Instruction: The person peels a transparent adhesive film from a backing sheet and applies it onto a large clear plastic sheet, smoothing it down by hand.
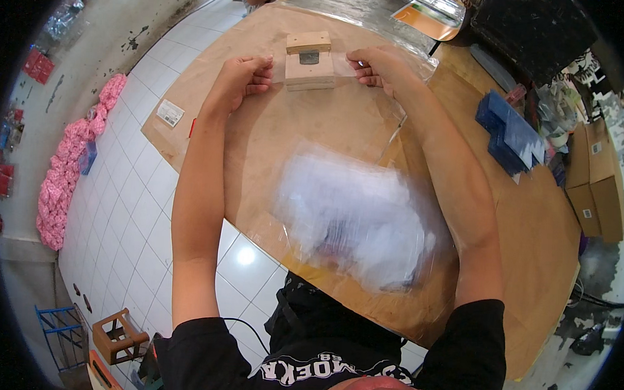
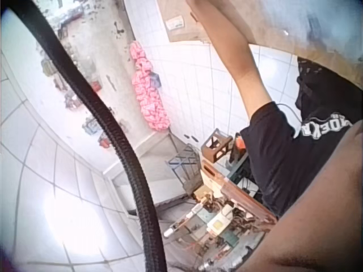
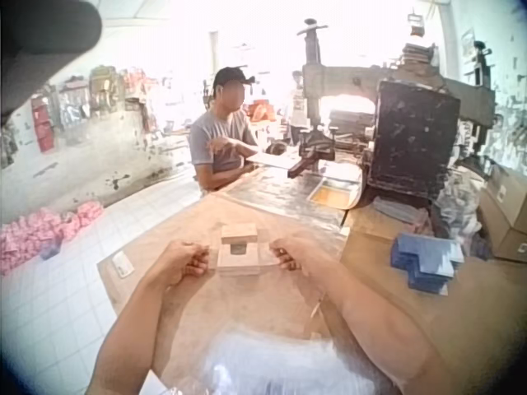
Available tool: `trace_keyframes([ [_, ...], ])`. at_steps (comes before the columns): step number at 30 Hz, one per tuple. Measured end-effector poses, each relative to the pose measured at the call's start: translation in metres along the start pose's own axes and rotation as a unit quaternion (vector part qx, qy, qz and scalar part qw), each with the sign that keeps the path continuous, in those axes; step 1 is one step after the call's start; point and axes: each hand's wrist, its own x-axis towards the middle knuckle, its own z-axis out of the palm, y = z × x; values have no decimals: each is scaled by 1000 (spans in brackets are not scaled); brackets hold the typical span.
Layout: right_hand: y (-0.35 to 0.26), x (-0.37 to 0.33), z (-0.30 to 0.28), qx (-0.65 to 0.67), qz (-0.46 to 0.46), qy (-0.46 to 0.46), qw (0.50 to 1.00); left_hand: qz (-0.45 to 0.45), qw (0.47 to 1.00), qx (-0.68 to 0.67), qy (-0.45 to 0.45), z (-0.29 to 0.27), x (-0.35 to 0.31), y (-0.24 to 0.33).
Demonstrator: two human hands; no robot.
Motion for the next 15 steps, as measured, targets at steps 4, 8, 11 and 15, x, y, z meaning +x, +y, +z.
trace_keyframes([
  [4,1,0,-1,2,-2,3,1000,2,1000,4,2,0,1,-1],
  [8,1,-1,-1,7,-9,2,1000,1,1000,9,6,1,1,-1],
  [11,-1,-4,2,13,-9,6,1000,8,1000,4,-3,-4,3,-4],
  [15,-1,-3,0,10,-10,4,1000,9,1000,5,-3,-2,4,-4],
])
